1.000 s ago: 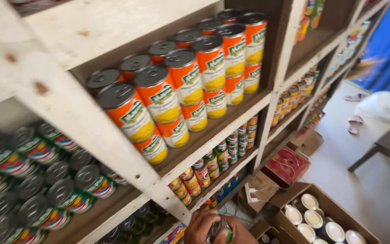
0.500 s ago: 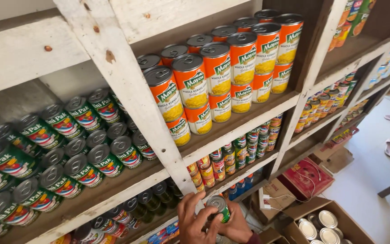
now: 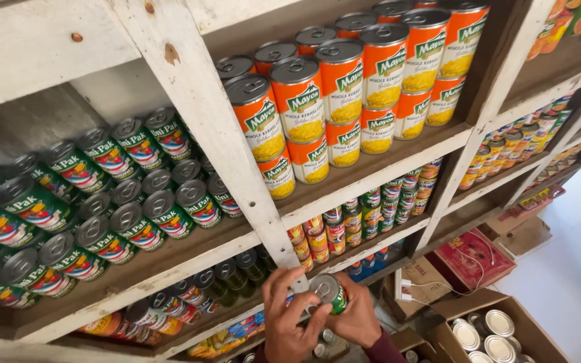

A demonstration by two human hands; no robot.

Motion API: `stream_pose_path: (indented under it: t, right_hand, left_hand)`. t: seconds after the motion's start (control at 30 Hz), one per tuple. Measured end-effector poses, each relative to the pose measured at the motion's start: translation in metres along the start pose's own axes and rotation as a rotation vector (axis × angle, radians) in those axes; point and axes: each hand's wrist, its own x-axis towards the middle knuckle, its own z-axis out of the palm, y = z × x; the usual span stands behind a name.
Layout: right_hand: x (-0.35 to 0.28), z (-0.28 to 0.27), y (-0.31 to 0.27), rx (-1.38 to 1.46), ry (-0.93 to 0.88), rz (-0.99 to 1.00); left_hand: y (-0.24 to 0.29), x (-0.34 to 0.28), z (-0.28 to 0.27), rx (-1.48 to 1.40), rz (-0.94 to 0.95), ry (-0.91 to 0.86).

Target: Stocking shelves with various canned goods from boxes on the floor.

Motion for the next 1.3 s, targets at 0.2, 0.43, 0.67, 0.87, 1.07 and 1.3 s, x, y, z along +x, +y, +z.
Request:
stream_pose_path:
  t: [0.2,0.43,0.67,0.87,1.07,1.3]
  right_hand:
    - [0.004,-0.003,-0.013,-0.079,0.081,-0.019]
    - [0.0,-0.001,-0.019,-0.241,0.075,-0.219]
    - [0.002,-0.004,0.016,-0.014,-0.034,-0.042]
    - [0.009,-0.019,-0.028,0.29,-0.472,-0.432]
    - [0.005,0.005,-0.031,0.694,-0.779,0.324]
    - [0.01,0.03,0.007,0.901,-0.386,0.491]
  left_hand:
    - [0.0,0.003,0.005,0.137,-0.009,0.065]
    - [0.009,0.011,0.006,0.054,-0.061,0.013]
    - [-0.003,-0.004,0.013,-0.029,0.016,0.001]
    - [-0.01,-0.002,0.0,-0.079,-0.103,0.086]
    - [-0.018,-0.001,-0.004,-0.151,-0.249,0.199]
    - [-0.011,-0.003,0.004,-0.178,-0.351,0.125]
